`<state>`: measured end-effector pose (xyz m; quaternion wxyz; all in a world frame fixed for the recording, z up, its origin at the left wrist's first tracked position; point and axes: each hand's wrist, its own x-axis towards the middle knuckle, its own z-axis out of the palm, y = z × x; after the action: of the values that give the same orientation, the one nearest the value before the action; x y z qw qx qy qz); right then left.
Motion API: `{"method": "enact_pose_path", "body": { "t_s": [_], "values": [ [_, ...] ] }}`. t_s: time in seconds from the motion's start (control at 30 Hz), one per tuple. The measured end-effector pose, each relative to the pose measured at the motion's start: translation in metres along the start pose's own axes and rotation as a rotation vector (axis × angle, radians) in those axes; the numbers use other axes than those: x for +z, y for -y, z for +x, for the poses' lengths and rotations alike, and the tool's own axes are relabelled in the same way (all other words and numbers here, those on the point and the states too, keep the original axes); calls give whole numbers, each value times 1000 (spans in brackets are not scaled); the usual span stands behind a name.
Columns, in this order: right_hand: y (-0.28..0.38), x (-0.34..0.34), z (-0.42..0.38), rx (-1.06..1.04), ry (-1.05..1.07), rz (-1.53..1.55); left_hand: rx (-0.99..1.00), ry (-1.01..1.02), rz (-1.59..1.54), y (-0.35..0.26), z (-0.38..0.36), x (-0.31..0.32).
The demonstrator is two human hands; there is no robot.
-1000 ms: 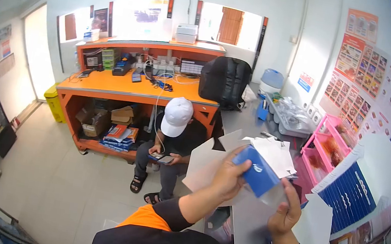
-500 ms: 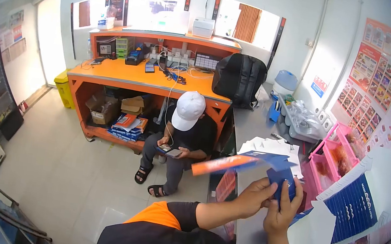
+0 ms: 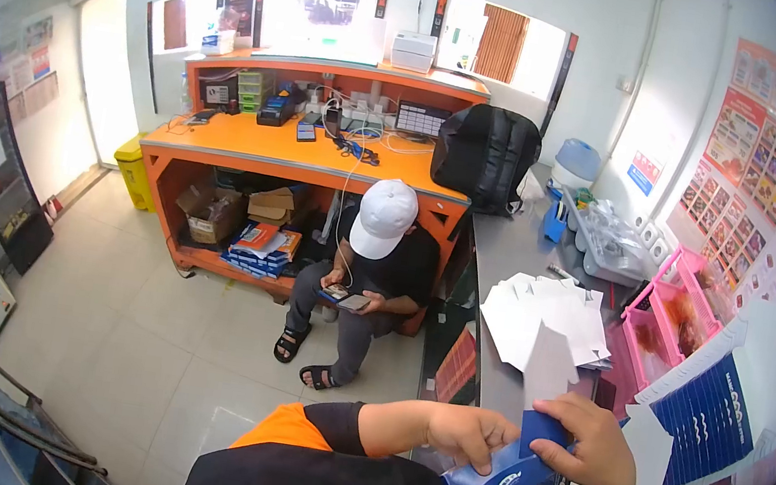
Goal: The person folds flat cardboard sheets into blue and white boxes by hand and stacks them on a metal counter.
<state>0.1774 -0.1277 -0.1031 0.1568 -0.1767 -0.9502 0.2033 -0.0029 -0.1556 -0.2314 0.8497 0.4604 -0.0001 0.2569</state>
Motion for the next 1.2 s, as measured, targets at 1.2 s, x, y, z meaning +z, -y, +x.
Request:
{"method": "enact_pose_path", "body": {
  "t_s": [1.2],
  "values": [
    [-48, 86, -44, -315, -539, -122, -114, -740, 302, 19, -61, -67]
  ]
}}
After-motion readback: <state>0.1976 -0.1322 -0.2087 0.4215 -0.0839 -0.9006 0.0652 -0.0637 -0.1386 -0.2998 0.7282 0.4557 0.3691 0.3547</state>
